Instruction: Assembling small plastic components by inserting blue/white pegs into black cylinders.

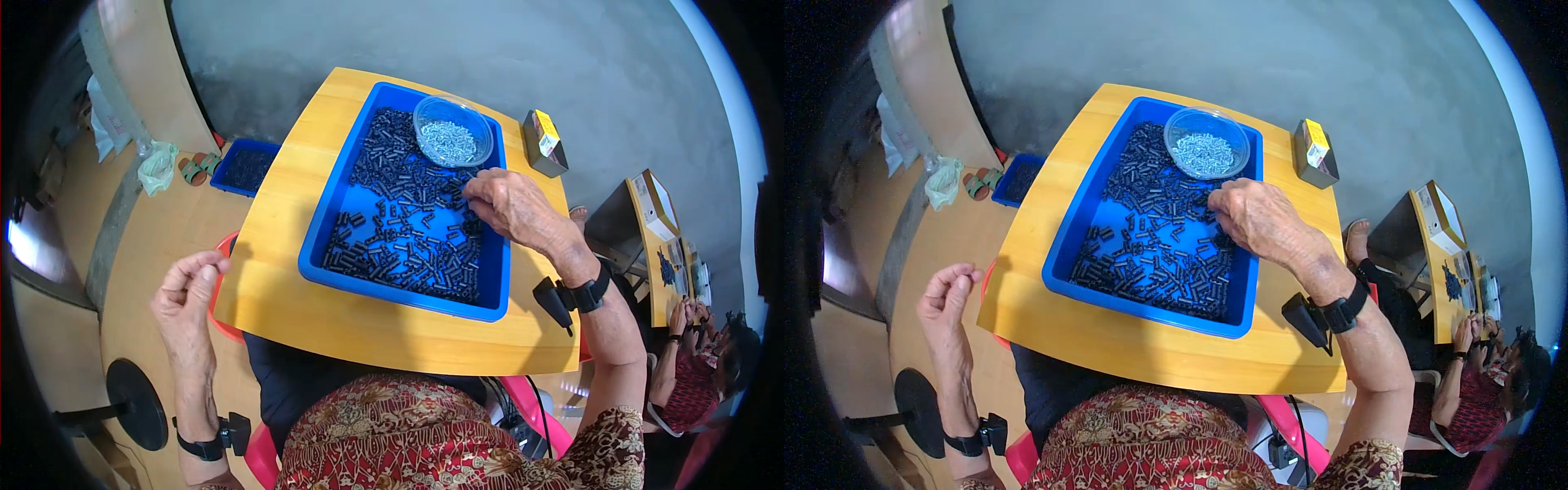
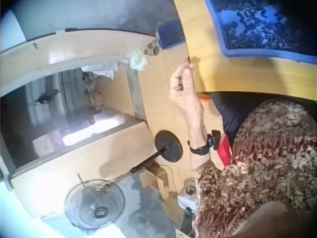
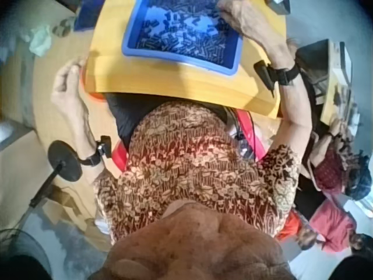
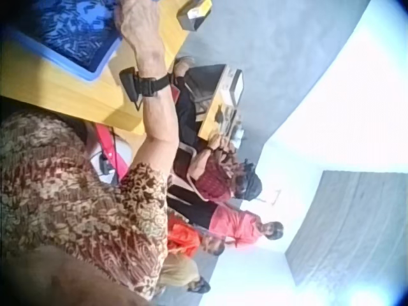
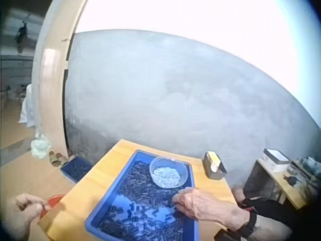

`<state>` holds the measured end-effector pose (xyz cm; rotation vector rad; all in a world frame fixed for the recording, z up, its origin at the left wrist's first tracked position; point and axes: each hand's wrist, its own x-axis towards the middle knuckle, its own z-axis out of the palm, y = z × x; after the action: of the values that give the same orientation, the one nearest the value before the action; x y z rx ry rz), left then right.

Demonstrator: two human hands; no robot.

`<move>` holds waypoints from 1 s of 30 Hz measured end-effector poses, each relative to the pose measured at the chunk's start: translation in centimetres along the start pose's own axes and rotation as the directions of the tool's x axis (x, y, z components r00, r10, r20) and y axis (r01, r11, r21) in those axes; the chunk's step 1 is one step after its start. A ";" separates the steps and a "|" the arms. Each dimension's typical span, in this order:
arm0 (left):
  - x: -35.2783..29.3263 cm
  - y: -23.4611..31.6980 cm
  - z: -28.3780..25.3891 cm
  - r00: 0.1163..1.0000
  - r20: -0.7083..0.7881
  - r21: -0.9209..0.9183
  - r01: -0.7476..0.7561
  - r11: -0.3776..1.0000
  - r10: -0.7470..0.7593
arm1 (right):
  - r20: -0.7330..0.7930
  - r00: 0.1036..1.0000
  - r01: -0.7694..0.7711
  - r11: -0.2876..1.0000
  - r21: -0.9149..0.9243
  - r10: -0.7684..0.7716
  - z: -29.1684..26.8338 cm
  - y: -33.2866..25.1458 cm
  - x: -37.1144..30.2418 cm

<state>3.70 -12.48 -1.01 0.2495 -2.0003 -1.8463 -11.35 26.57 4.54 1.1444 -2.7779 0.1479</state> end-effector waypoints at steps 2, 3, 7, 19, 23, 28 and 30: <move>-1.0 1.1 1.4 0.998 0.068 0.016 -0.006 1.000 0.005 | 0.050 0.998 -0.039 0.999 -0.015 0.040 0.0 0.4 0.5; -1.3 1.5 2.1 0.990 0.142 -0.001 -0.001 1.000 0.001 | 0.046 0.998 -0.043 0.999 -0.014 0.044 0.2 0.5 0.6; -2.0 1.9 4.3 0.959 0.282 -0.080 0.023 0.996 0.000 | 0.172 0.983 -0.080 0.994 0.080 0.065 1.5 0.2 1.3; -2.3 2.8 7.3 0.902 0.432 -0.090 0.023 0.996 0.019 | 0.206 0.978 0.000 0.999 0.041 -0.008 3.8 -1.2 1.3; -2.2 3.6 8.5 0.877 0.480 -0.119 0.046 0.992 0.017 | 0.110 0.993 0.033 0.991 0.130 -0.047 3.0 -2.2 1.0; -1.9 4.6 10.3 0.868 0.495 -0.150 0.109 0.983 -0.021 | -0.311 0.950 0.175 0.837 0.518 -0.006 0.4 -7.0 0.6; -1.9 4.5 11.4 0.845 0.533 -0.329 0.260 0.908 -0.049 | -0.378 0.926 0.233 0.802 0.550 -0.009 -0.4 -8.8 0.0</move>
<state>1.41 -0.80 2.64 -0.2362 -1.8943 -2.5878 -5.11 20.43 5.28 1.2455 -2.3630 1.1533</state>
